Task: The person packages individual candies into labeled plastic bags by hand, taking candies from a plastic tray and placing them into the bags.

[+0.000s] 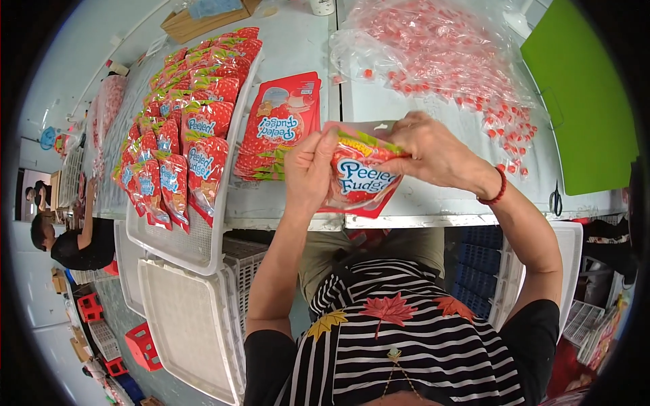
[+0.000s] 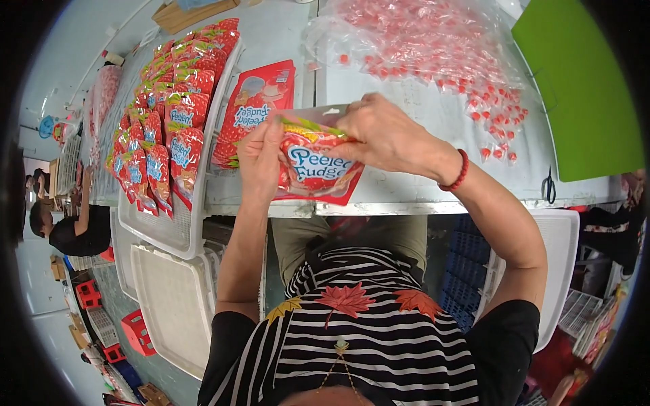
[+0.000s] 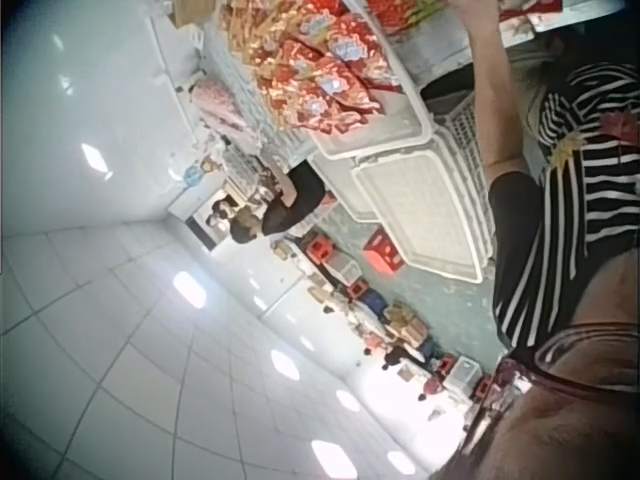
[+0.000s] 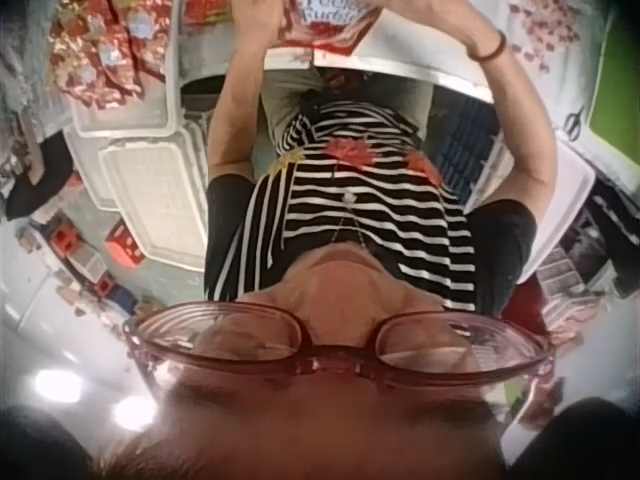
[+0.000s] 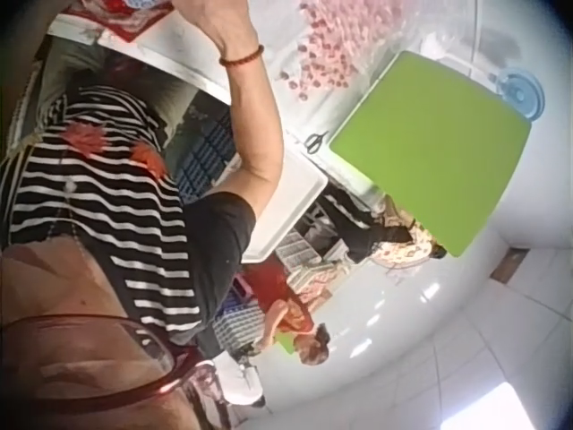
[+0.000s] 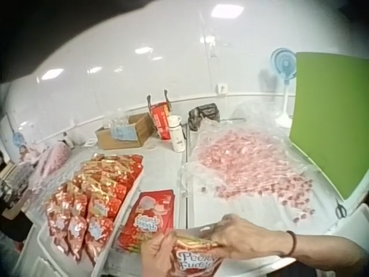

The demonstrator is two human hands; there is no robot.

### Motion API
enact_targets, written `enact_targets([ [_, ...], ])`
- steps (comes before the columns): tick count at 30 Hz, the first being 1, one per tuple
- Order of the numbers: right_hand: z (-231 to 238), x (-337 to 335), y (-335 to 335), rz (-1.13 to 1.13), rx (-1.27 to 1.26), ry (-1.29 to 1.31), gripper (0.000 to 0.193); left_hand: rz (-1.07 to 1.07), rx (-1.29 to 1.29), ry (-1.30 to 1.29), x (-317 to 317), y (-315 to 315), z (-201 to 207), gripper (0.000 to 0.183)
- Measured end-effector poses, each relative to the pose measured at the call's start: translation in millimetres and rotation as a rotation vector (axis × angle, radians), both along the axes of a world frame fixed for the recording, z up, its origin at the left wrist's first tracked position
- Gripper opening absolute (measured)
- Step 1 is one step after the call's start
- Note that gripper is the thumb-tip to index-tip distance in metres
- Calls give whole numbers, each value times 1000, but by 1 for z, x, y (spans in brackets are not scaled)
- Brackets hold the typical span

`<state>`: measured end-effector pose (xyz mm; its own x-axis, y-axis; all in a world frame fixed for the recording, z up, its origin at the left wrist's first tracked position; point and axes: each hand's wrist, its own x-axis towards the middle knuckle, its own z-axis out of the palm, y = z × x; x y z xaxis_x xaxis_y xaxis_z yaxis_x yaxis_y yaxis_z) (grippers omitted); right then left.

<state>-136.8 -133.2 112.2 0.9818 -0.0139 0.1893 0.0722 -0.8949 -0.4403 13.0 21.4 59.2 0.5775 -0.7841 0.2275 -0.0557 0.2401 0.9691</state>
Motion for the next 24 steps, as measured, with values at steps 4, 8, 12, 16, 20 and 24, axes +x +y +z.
enact_targets([
  [4,12,-4,2,-140,-66,-355,23,-46,6,150,-3,5,8,26],
  [8,14,-7,0,-179,9,-257,21,-45,-162,280,6,8,2,20],
  [12,10,-9,5,-225,53,-201,18,-146,-46,328,2,6,-6,20],
  [16,7,-10,12,-245,252,-201,21,-116,-49,395,-8,7,-4,21],
  [20,20,-10,21,-350,411,-74,29,-51,-124,417,-15,3,3,20],
  [24,11,-12,7,-291,448,-39,32,-73,-102,270,-19,-2,-3,19],
])
